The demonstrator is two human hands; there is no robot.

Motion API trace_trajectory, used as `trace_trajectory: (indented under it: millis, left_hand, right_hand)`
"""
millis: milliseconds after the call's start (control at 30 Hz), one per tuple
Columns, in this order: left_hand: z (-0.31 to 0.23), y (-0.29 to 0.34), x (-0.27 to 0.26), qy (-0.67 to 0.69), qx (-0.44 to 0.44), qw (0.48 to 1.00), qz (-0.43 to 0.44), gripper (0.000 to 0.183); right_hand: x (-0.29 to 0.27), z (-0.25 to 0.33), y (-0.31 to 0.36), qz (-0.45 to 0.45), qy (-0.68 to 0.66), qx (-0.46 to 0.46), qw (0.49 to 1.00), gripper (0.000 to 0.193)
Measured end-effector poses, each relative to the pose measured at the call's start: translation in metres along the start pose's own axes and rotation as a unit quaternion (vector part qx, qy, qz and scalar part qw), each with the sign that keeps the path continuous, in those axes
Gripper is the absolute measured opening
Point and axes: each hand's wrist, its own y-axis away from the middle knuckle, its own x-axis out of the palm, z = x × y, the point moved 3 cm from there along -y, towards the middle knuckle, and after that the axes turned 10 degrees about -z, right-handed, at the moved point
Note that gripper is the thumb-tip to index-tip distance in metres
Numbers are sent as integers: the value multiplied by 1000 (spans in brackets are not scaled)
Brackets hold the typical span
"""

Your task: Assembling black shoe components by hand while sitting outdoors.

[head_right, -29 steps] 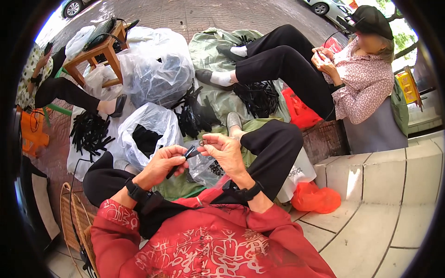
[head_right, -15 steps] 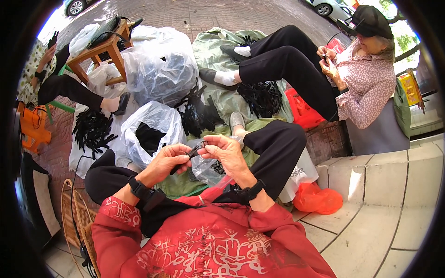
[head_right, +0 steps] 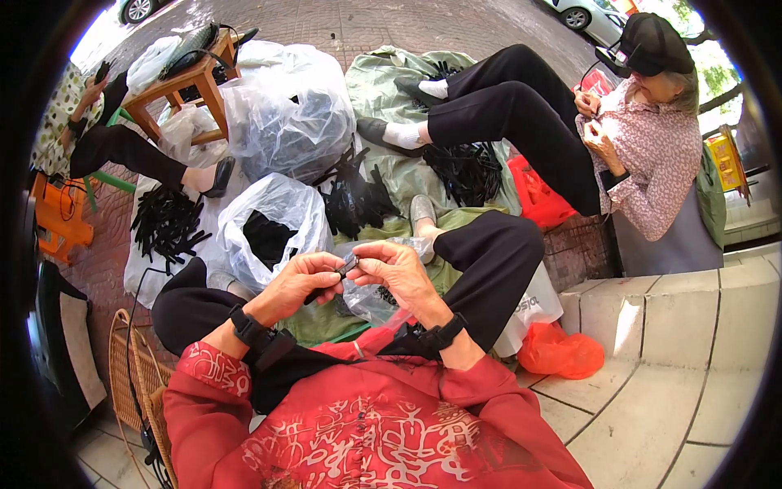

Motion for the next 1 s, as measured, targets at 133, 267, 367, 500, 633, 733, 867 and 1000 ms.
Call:
trace_trajectory:
  millis: [133, 267, 367, 500, 633, 733, 867, 1000]
  left_hand:
    - [-1, -1, 1, 2, 7, 1000, 4, 18]
    - [1, -2, 0, 3, 11, 1000, 0, 18]
    - [2, -2, 0, 0, 5, 1000, 2, 19]
    - [2, 0, 0, 4, -2, 1000, 8, 20]
    - [1, -1, 2, 15, -4, 1000, 22, 19]
    - [1, -1, 1, 23, -7, 999, 41, 17]
    - [2, -1, 1, 45, -22, 997, 52, 15]
    - [3, 1, 1, 66, -25, 995, 69, 15]
  right_hand:
    - [4, 1, 2, 12, -5, -1, 1000, 27]
    - [-1, -2, 1, 8, 13, -10, 1000, 30]
    - [-2, -1, 1, 16, 34, -16, 999, 30]
    - [1, 1, 1, 26, 61, -27, 997, 27]
    - [2, 4, 2, 43, 71, -30, 996, 26]
    - [3, 7, 4, 56, 80, -46, 994, 26]
    - [6, 12, 6, 71, 87, -46, 993, 25]
    - [12, 15, 9, 89, 75, -50, 992, 24]
